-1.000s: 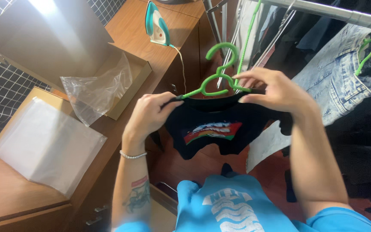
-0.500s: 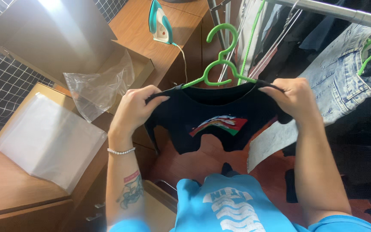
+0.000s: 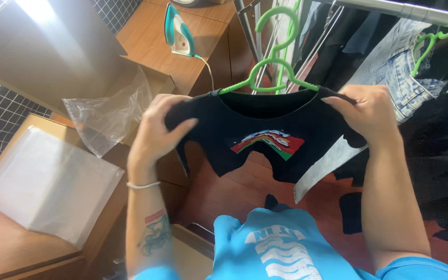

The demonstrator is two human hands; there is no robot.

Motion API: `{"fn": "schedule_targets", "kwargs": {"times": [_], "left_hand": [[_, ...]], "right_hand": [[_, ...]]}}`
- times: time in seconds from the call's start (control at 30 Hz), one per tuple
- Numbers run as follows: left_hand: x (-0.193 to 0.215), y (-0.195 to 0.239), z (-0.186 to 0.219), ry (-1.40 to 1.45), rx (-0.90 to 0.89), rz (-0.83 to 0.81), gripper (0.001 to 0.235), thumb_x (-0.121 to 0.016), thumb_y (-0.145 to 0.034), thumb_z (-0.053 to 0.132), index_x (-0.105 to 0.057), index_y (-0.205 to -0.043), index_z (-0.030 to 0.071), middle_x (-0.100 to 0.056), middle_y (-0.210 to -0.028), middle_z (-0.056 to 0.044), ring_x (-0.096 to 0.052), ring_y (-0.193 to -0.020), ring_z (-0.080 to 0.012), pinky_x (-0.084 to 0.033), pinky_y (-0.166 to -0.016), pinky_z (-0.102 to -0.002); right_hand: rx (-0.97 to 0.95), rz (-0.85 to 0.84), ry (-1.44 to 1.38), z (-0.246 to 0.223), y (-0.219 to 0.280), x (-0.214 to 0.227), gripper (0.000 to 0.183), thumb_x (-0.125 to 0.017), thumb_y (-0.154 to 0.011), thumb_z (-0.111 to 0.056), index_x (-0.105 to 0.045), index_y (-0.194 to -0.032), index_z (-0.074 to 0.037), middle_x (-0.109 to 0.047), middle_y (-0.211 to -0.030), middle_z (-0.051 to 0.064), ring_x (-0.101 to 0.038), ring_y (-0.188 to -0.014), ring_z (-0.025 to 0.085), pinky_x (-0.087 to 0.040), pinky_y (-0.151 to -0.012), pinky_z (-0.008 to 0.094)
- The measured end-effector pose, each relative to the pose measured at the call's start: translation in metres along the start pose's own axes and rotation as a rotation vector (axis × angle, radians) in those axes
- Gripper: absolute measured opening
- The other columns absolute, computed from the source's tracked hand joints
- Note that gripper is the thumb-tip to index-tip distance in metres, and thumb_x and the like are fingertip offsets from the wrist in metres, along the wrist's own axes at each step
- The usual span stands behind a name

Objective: The person unpacks clothing items from cardboard boxes and plastic bags, then hangs them on a clothes rack. They handle a black t-shirt and a pair of light-colored pants, placing each on a hanger and arranging them on the rack.

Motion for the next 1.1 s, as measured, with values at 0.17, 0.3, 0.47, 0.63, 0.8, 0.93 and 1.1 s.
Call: {"fn": "schedule_targets", "kwargs": {"times": [0.17,0.3,0.47,0.63,0.8,0.93,1.1], "left_hand": [[-0.031,0.001,-0.037,0.012,0.051,0.044,0.035,-0.076,-0.095,0.031,-0.059,-0.073,0.01,-0.048,-0.064,0.003,-0.04,-0.062,-0.0114,-0.032,-0.058,-0.03],[-0.042,0.002,-0.037,0.174,0.028,-0.009,0.031,-0.079,-0.091,0.026,-0.063,-0.071,0.009,-0.053,-0.063,0.004,-0.045,-0.061,-0.0081,-0.035,-0.057,-0.026],[-0.095,-0.017,-0.039,0.304,-0.003,-0.205,0.023,-0.078,-0.09,0.025,-0.069,-0.076,0.009,-0.06,-0.068,0.005,-0.049,-0.065,-0.0053,-0.039,-0.06,-0.023],[-0.161,-0.041,0.007,0.424,-0.114,-0.403,0.016,-0.074,-0.093,0.025,-0.072,-0.091,0.009,-0.071,-0.084,0.001,-0.06,-0.079,-0.0081,-0.047,-0.076,-0.025],[-0.182,-0.05,0.077,0.412,-0.172,-0.344,0.03,-0.063,-0.099,0.02,-0.065,-0.129,0.013,-0.067,-0.137,-0.006,-0.06,-0.133,-0.0226,-0.044,-0.115,-0.036],[-0.204,-0.063,0.093,0.43,-0.235,-0.312,0.039,-0.057,-0.103,0.02,-0.055,-0.141,0.011,-0.058,-0.148,-0.012,-0.055,-0.14,-0.0284,-0.042,-0.119,-0.043],[-0.23,-0.079,0.088,0.293,-0.273,-0.163,0.049,-0.06,-0.104,0.023,-0.049,-0.147,0.002,-0.056,-0.144,-0.023,-0.053,-0.135,-0.0437,-0.044,-0.111,-0.053]], "right_hand": [[0.002,-0.139,-0.005,-0.019,0.011,0.007,0.043,-0.066,-0.102,-0.033,-0.059,-0.069,-0.006,-0.05,-0.059,0.001,-0.044,-0.054,0.015,-0.032,-0.054,0.032],[-0.428,-0.419,-0.309,-0.031,0.051,0.018,0.016,-0.077,-0.09,-0.02,-0.076,-0.079,-0.008,-0.065,-0.069,-0.002,-0.054,-0.064,0.008,-0.043,-0.058,0.025],[-0.317,-0.505,-0.514,-0.026,0.118,0.026,0.02,-0.074,-0.091,-0.024,-0.065,-0.079,-0.01,-0.058,-0.071,-0.004,-0.051,-0.066,0.009,-0.045,-0.063,0.026],[-0.361,-0.303,-0.82,-0.048,0.172,0.053,0.03,-0.071,-0.086,-0.034,-0.065,-0.078,-0.005,-0.06,-0.073,-0.002,-0.054,-0.065,0.014,-0.043,-0.06,0.03],[-0.84,-0.061,-0.849,-0.055,0.209,0.063,0.021,-0.071,-0.086,-0.013,-0.076,-0.093,0.007,-0.071,-0.085,0.008,-0.066,-0.076,0.017,-0.051,-0.067,0.032],[-0.884,0.082,-0.823,-0.068,0.185,0.055,0.015,-0.065,-0.095,-0.013,-0.065,-0.087,-0.001,-0.061,-0.076,0.003,-0.054,-0.066,0.011,-0.041,-0.053,0.029],[-0.63,0.165,-0.399,-0.049,0.131,0.037,0.019,-0.068,-0.095,-0.022,-0.068,-0.086,-0.005,-0.053,-0.061,0.002,-0.049,-0.058,0.01,-0.036,-0.051,0.028]]}}
Point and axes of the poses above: each hand's wrist, its own y-axis away from the middle knuckle, its own x-axis out of the back of the hand, z = x × y, the point moved 5 cm from there along -y, towards the middle knuckle
